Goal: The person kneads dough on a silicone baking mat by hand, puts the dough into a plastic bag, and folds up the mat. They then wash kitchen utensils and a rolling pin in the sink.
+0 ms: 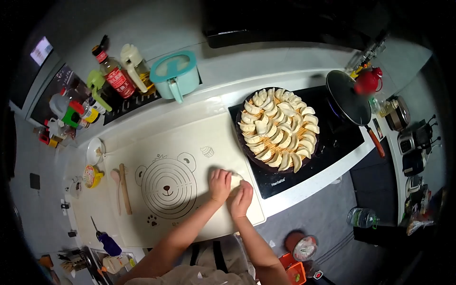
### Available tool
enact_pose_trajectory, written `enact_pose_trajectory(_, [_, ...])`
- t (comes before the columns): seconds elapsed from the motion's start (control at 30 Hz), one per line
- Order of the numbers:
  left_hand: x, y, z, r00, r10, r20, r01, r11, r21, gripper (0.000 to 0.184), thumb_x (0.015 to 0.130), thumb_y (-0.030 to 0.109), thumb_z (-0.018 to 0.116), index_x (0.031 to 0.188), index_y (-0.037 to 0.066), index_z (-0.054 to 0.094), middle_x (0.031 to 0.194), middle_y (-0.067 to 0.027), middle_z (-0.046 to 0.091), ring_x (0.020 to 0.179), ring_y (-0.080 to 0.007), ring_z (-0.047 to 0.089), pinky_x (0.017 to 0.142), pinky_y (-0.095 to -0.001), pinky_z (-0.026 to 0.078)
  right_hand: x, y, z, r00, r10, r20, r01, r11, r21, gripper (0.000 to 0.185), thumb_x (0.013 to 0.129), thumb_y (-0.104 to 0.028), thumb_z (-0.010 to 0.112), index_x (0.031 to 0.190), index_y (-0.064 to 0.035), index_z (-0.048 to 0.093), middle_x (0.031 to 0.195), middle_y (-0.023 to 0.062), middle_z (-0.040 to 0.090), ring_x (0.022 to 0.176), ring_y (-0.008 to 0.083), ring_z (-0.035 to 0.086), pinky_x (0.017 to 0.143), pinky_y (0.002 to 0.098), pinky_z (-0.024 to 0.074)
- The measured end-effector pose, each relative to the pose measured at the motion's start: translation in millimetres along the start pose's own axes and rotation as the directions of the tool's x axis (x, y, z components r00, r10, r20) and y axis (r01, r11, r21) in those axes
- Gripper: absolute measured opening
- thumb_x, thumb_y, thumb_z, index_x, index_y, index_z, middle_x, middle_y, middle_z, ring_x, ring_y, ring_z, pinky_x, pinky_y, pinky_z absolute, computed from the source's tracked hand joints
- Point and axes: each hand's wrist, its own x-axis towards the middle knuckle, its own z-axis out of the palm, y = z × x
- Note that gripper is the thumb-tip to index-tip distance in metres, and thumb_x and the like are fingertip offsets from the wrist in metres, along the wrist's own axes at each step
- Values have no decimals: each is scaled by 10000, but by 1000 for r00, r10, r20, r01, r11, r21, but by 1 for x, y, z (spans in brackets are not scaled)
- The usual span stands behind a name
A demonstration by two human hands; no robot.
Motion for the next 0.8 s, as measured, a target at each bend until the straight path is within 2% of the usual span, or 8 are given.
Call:
enact_pose_trajectory(0.17, [31, 5, 28, 993, 91, 74, -98, 991, 97, 94, 778, 156, 582, 765, 95, 511, 793, -83, 518, 761, -284, 495, 698, -403, 404, 11, 22, 15, 974, -155, 165, 196, 943, -268, 317, 777, -68, 507, 1078, 33, 512, 1143, 218, 501, 1085, 381, 457, 945, 409, 361])
enact_pose_trajectory(0.3, [54, -1, 48, 999, -52, -2, 51, 970, 236, 118, 724, 160, 613, 753, 97, 517, 764, -66, 526, 766, -263, 506, 694, -385, 408, 39, 25, 29, 955, -197, 220, 273, 872, -406, 360, 755, -92, 543, 1088, 42, 519, 1175, 214, 500, 1091, 369, 469, 938, 415, 378])
enact_pose_trajectory(0.4, [72, -10, 66, 973, -228, 32, 211, 938, 274, 145, 719, 196, 634, 704, 92, 535, 710, -77, 583, 692, -279, 554, 618, -399, 431, 68, 33, 39, 951, -211, 224, 285, 879, -382, 342, 758, -94, 539, 1073, 39, 531, 1150, 201, 524, 1057, 358, 499, 919, 401, 396])
enact_pose_trajectory(0.53, [76, -11, 63, 937, -342, 68, 333, 936, 118, 270, 775, 265, 622, 618, 70, 522, 571, -106, 545, 557, -312, 551, 490, -415, 408, 74, 32, 38, 967, -172, 187, 212, 952, -221, 275, 764, -9, 482, 1023, 28, 569, 1081, 204, 563, 1000, 349, 534, 886, 371, 422])
enact_pose_trajectory(0.63, [62, -14, 39, 970, -242, -16, 241, 968, -67, 314, 780, 285, 629, 584, 81, 494, 555, -94, 531, 506, -301, 514, 449, -400, 383, 75, 36, 9, 952, 192, 239, -233, 960, 153, 221, 818, -38, 466, 996, 20, 584, 1039, 175, 577, 950, 308, 545, 858, 334, 421])
enact_pose_trajectory(0.67, [53, -13, 26, 972, -232, -28, 228, 967, -114, 311, 774, 286, 637, 584, 88, 489, 571, -87, 542, 509, -295, 513, 447, -393, 383, 72, 30, -1, 985, 70, 160, -71, 997, -2, 227, 830, -59, 470, 1015, 16, 578, 1033, 179, 573, 953, 303, 541, 862, 335, 415])
enact_pose_trajectory(0.7, [42, -11, 10, 976, -216, -31, 211, 969, -126, 298, 788, 244, 635, 598, 74, 480, 585, -92, 549, 502, -290, 511, 451, -387, 387, 63, 28, 4, 990, 35, 136, -31, 999, -29, 261, 842, -98, 476, 1063, 18, 553, 1038, 192, 561, 974, 311, 525, 879, 349, 398])
enact_pose_trajectory(0.8, [6, -8, -35, 984, -88, -158, 70, 991, -117, 241, 807, 215, 618, 650, 64, 513, 614, -97, 556, 527, -268, 531, 464, -370, 397, 20, 25, 33, 905, 177, 387, -246, 959, 138, 321, 890, -183, 407, 1093, 32, 529, 1055, 219, 545, 982, 349, 508, 882, 370, 386])
